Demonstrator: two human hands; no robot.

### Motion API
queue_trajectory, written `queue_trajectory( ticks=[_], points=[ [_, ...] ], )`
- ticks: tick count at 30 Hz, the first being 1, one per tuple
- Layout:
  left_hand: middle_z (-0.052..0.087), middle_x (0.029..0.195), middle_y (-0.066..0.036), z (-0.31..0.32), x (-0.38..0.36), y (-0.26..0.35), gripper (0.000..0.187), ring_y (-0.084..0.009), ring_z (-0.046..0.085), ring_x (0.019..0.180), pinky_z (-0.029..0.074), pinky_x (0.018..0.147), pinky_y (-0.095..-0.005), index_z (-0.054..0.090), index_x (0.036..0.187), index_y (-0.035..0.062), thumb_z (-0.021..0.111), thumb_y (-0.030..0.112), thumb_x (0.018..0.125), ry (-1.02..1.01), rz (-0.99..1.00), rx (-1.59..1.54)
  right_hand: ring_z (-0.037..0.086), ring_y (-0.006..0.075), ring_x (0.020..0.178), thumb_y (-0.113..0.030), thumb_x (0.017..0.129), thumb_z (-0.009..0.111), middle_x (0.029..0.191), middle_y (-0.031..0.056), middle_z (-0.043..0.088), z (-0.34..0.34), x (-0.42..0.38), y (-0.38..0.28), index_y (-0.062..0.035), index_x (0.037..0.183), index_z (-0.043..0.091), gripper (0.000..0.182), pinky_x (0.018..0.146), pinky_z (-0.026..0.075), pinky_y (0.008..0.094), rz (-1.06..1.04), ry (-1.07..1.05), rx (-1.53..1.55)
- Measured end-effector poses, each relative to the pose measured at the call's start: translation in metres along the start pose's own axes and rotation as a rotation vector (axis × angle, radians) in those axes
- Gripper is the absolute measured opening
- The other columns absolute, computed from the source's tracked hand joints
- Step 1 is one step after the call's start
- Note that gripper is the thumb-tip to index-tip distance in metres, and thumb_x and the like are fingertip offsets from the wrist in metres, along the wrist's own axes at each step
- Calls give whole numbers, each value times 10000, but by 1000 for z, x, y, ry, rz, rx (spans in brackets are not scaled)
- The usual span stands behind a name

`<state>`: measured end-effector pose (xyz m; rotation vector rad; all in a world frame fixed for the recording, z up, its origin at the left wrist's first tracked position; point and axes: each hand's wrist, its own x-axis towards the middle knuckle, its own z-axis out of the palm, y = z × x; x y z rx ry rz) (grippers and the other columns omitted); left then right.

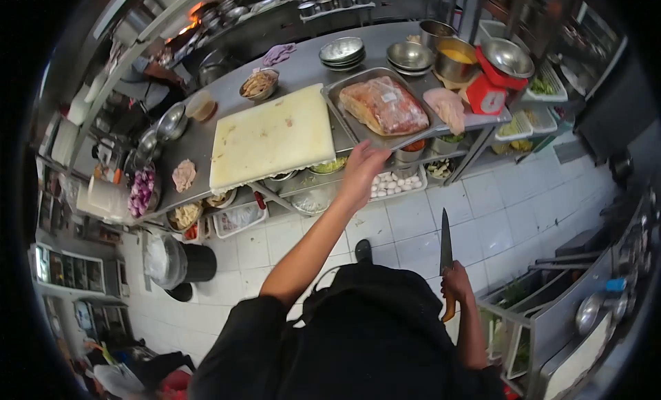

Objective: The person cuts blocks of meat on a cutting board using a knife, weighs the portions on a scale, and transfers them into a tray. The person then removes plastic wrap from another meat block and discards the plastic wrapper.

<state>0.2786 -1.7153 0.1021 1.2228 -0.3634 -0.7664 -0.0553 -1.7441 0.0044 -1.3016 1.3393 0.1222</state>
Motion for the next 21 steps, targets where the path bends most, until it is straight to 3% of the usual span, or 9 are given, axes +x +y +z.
queue_trajectory(
  ticks=[2,4,5,7,10,11,15,21],
  points=[
    [577,1117,-180,24,47,6,688,-222,574,983,451,867,-382,393,1291,-86,745,194,770,42,16,-30,524,208,449,-173,907,449,617,88,495,1,5,-5,-63,952,413,125,381,466,357,-56,41,75],
    [548,1194,-227,31,85,7,705,-251,570,1059,485,856,-367,385,1227,-124,771,156,708,48,-44,-145,515,199,444,-168,923,437,615,77,489,1,16,-11,-70,950,414,105,381,467,355,-64,95,96],
    [548,1194,-227,34,123,-24,705,-251,570,1059,485,856,-367,385,1227,-124,771,156,708,82,-46,-165,498,183,434,-171,932,443,612,63,482,5,0,-33,-79,944,412,98,368,449,344,-102,116,118],
    [551,1189,-232,27,195,-93,703,-263,591,1027,514,810,-374,388,1217,-119,778,77,665,341,-334,-345,465,158,420,-181,935,474,592,41,458,10,-13,-55,-85,934,413,114,350,407,322,-118,177,204],
    [553,1190,-238,29,188,-72,711,-269,592,1031,523,811,-376,382,1223,-118,768,12,639,393,-338,-515,453,149,413,-185,933,492,577,32,445,14,-22,-74,-83,922,416,129,348,393,313,-179,202,304],
    [584,1155,-210,31,189,-69,676,-268,604,1011,527,818,-392,446,1203,-103,776,2,622,474,-395,-523,452,148,411,-186,932,500,570,29,441,12,-23,-80,-79,917,417,136,349,391,309,-187,223,340],
    [631,1077,-140,33,182,-73,598,-260,638,922,530,832,-400,550,1163,-71,790,23,623,381,-373,-613,458,145,410,-186,938,492,556,26,436,-9,-18,-113,-67,909,427,138,352,392,303,-190,197,277],
    [623,1089,-173,35,185,-75,613,-289,644,928,549,802,-418,527,1179,-97,785,51,643,441,-375,-596,453,130,412,-179,939,483,568,18,443,-62,10,-180,-77,922,435,113,359,394,290,-232,70,224]
  ],
)
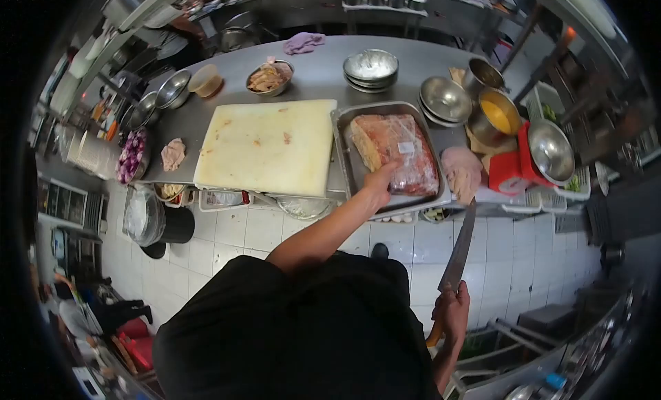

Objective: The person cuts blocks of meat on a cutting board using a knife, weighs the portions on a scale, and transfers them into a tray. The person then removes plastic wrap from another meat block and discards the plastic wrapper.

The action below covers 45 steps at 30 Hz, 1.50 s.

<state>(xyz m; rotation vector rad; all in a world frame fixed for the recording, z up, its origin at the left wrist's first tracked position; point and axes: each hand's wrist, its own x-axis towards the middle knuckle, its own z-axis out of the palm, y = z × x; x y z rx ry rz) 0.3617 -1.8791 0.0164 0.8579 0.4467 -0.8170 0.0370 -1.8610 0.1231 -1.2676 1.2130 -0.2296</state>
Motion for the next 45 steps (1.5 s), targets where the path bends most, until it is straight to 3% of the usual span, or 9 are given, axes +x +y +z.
queue_trajectory(
  ticks=[3,4,12,18,20,27,31,36,45],
  points=[
    [627,1076,-189,11,-23,15,614,-297,654,904,558,788,-420,528,1168,-112,796,66,645,51,116,57,451,123,420,-175,942,479,589,17,455,-10,29,-40,-83,927,441,101,369,399,286,-43,-99,-78],
    [609,1143,-178,11,-26,23,605,-301,636,1002,532,891,-429,497,1214,-101,780,82,711,-18,84,63,452,123,420,-174,943,475,593,17,457,-11,39,-52,-83,928,442,98,367,399,286,-69,-120,-112],
    [612,1129,-182,21,-9,32,593,-310,636,994,534,878,-452,510,1202,-99,784,97,715,-91,78,55,452,122,418,-164,940,473,600,19,473,-15,98,-104,-71,951,467,94,374,395,278,-100,-269,-281],
    [632,1047,-196,32,-5,36,558,-297,670,884,581,759,-422,529,1124,-150,784,50,669,-101,91,25,464,133,459,-169,925,473,615,35,473,-20,118,-112,-63,982,469,120,379,399,305,-87,-307,-347],
    [638,1109,-151,30,-1,33,513,-283,653,974,545,867,-454,528,1190,-82,735,113,763,-245,107,100,472,133,471,-163,926,475,620,35,475,-19,116,-118,-58,974,475,116,390,405,300,-75,-292,-367],
    [638,1101,-139,27,28,27,480,-290,641,1001,523,913,-474,519,1213,-4,695,130,787,-197,-34,52,481,133,487,-158,928,476,643,33,481,-29,112,-132,-44,967,477,121,407,416,286,28,-286,-462],
    [628,1036,-179,22,30,24,516,-314,665,908,562,829,-502,489,1164,-106,705,61,727,-168,6,13,478,131,485,-159,931,472,636,30,476,-33,115,-131,-43,968,476,122,403,413,283,-3,-279,-480],
    [615,1117,-124,16,22,35,473,-289,603,1054,477,969,-485,519,1200,21,656,131,761,-346,-44,-79,472,128,474,-157,929,466,628,29,475,-24,137,-141,-48,965,480,115,401,408,284,-24,-305,-502],
    [640,1012,-143,21,-3,54,423,-296,642,929,535,868,-469,574,1089,-30,688,23,685,-82,50,96,465,134,434,-148,906,460,611,39,482,8,180,-147,-62,958,498,108,383,392,287,-48,-489,-513]
  ],
)
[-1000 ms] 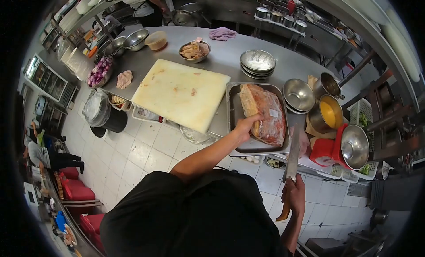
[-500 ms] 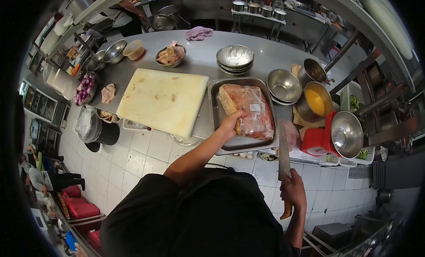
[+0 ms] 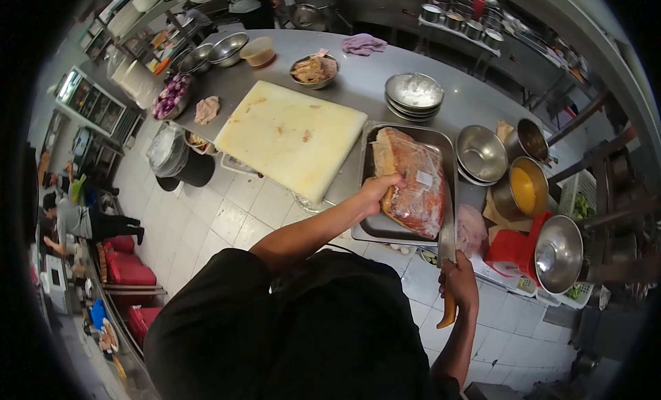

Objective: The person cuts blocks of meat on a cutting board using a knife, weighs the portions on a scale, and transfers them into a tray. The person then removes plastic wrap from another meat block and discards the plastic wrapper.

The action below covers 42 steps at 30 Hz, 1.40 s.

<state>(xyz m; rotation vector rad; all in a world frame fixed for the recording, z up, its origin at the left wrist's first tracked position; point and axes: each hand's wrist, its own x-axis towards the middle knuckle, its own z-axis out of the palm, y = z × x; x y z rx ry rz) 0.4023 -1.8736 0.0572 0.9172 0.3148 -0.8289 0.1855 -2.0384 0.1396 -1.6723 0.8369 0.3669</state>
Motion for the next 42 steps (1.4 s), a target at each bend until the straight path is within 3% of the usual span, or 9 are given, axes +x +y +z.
queue_trajectory(
  ticks=[7,16,26,28,35,37,38,40,42],
  points=[
    [634,1071,-139,-13,3,20,447,-268,635,947,517,900,-420,563,1121,-35,679,66,701,-100,-130,56,449,119,418,-154,919,497,589,24,474,6,6,4,-71,972,512,99,371,375,269,-89,-21,93],
    [638,1060,-113,-33,-74,95,472,-231,623,964,497,914,-372,567,1149,-24,675,58,697,-213,76,109,447,102,433,-152,923,511,600,10,475,63,-29,-55,-81,982,530,94,383,373,261,-151,32,105],
    [649,1024,-108,-223,-107,236,381,-226,617,982,489,919,-373,618,1055,-19,660,87,691,-160,-23,315,483,114,472,-154,927,486,630,28,493,241,-21,-90,-52,985,537,128,411,405,275,-195,14,55],
    [662,1013,-117,-287,-73,269,414,-226,636,933,510,880,-358,629,1080,-25,679,99,687,-39,-135,612,468,108,463,-190,926,494,612,14,472,273,-25,-88,-63,964,500,132,405,402,280,-182,15,76],
    [672,998,-144,-301,-59,371,411,-249,647,911,530,810,-357,654,1048,-24,699,86,655,-68,96,1122,452,101,460,-156,933,503,593,19,468,333,-41,-105,-62,912,483,98,393,384,268,-159,47,-53],
    [663,1076,-156,-301,-43,364,469,-315,631,981,490,898,-382,642,1123,-3,669,47,658,59,476,1690,451,102,460,-156,933,503,593,21,467,338,-45,-113,-62,912,482,99,391,386,272,-160,61,-92],
    [663,1076,-156,-294,-44,355,469,-315,631,981,490,898,-382,642,1123,-3,669,47,658,48,476,1683,450,103,460,-156,934,503,594,23,466,341,-46,-116,-62,912,481,99,390,389,276,-165,66,-115],
    [661,1034,-178,-269,-49,336,479,-317,620,955,469,916,-379,630,1171,27,655,83,695,-215,1221,1786,453,104,456,-159,934,506,596,25,468,343,-45,-119,-61,915,482,103,389,392,278,-146,84,-102],
    [650,1074,-157,-250,-30,323,443,-316,601,1005,453,934,-393,643,1160,57,635,65,716,-332,1241,1849,456,105,453,-162,933,509,597,27,471,344,-45,-118,-60,918,482,107,387,394,281,-135,97,-83]
  ],
)
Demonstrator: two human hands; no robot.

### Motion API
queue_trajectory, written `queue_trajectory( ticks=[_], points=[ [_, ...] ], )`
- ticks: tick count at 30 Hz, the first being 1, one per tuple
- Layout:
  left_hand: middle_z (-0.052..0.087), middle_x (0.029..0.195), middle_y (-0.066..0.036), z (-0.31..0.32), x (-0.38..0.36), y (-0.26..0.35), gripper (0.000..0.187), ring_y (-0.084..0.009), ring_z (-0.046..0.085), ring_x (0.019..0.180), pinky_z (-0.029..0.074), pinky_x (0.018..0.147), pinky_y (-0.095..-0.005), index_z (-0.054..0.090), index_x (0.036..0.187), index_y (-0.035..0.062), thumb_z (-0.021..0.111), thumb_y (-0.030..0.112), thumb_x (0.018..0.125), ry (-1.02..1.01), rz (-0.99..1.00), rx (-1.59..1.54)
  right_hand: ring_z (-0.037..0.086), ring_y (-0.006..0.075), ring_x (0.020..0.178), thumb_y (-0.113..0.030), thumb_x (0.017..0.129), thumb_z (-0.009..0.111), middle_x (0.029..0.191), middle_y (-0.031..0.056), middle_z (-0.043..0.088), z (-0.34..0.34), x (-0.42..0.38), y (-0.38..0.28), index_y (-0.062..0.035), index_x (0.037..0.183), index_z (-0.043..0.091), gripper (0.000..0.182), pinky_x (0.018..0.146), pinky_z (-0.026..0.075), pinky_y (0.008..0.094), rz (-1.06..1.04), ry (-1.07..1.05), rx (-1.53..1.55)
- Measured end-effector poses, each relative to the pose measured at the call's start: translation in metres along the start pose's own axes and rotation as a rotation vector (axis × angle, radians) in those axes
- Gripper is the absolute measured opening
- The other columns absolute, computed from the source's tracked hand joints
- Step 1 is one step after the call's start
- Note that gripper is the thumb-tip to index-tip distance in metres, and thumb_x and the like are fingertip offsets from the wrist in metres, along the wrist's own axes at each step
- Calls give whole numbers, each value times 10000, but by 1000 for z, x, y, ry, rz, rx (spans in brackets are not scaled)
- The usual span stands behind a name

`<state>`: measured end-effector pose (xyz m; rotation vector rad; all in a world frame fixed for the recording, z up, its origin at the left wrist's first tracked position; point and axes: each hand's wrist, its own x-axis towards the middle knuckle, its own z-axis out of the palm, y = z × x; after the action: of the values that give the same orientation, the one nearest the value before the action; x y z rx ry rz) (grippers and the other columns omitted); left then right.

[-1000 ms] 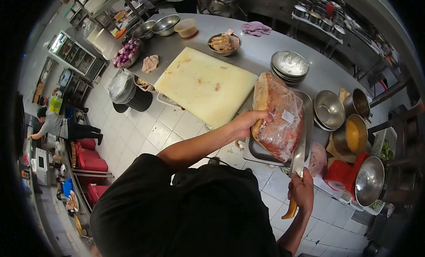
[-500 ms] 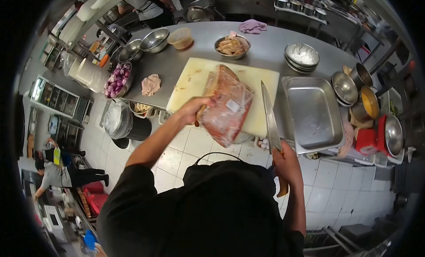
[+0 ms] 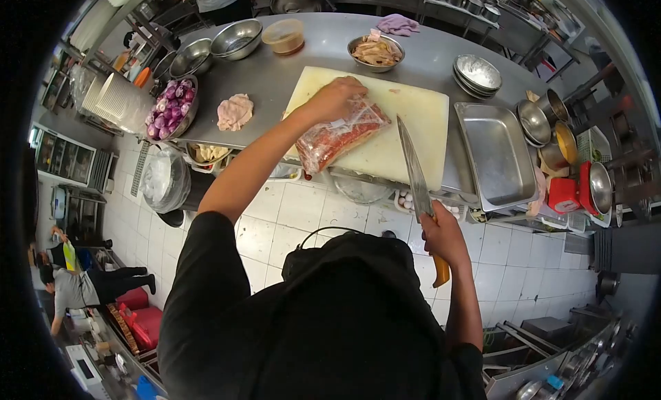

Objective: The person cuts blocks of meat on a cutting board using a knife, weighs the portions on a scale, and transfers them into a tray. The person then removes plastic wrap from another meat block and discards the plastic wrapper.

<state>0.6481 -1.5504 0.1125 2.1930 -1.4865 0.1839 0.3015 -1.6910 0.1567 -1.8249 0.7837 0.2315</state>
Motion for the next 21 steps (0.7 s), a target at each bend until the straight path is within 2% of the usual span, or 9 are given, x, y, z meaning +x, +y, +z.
queue_trajectory(
  ticks=[1,2,4,5,7,14,19,21],
  points=[
    [639,1113,-136,7,11,-2,415,-314,582,1056,438,953,-407,655,1148,88,616,48,737,-59,90,25,471,114,448,-176,934,508,599,30,480,-1,1,1,-59,919,479,122,387,400,284,7,-11,18],
    [639,1113,-136,10,21,-2,415,-314,582,1056,438,953,-407,655,1148,88,616,48,737,-59,95,25,486,123,444,-190,935,506,601,33,489,-2,2,3,-58,920,476,137,387,406,287,14,-21,38],
    [645,1094,-141,16,40,-3,359,-298,601,1061,440,949,-441,678,1109,135,608,109,758,-438,56,199,483,122,442,-190,937,504,600,29,487,-4,2,12,-57,926,479,135,385,404,285,19,-12,56],
    [645,1094,-141,16,46,-2,359,-298,601,1061,440,949,-441,678,1109,135,608,109,758,-444,63,203,481,121,439,-189,939,502,598,26,484,-5,3,17,-57,931,482,134,383,402,284,22,-9,75],
    [649,1071,-131,14,55,-2,293,-290,603,1073,475,891,-464,686,1059,109,576,94,788,-583,101,245,479,121,439,-188,940,501,599,26,484,-10,-2,19,-54,936,483,135,383,402,283,43,-8,99],
    [647,1074,-129,11,66,7,228,-308,615,1053,514,830,-469,691,1010,81,558,90,825,-694,170,362,490,129,446,-189,943,505,602,35,488,-27,-3,50,-47,939,489,142,391,405,287,108,-3,153],
    [655,1037,-133,2,74,27,213,-307,618,1046,522,834,-455,690,983,62,591,69,795,-838,123,488,495,136,451,-178,943,506,601,41,493,-41,8,59,-40,941,493,139,400,403,297,99,-49,180],
    [658,1017,-128,7,73,24,204,-302,619,1043,525,831,-448,690,965,59,598,68,783,-832,123,506,492,140,444,-173,944,507,605,45,499,-47,13,60,-34,943,495,139,403,393,300,93,-72,215]
  ],
)
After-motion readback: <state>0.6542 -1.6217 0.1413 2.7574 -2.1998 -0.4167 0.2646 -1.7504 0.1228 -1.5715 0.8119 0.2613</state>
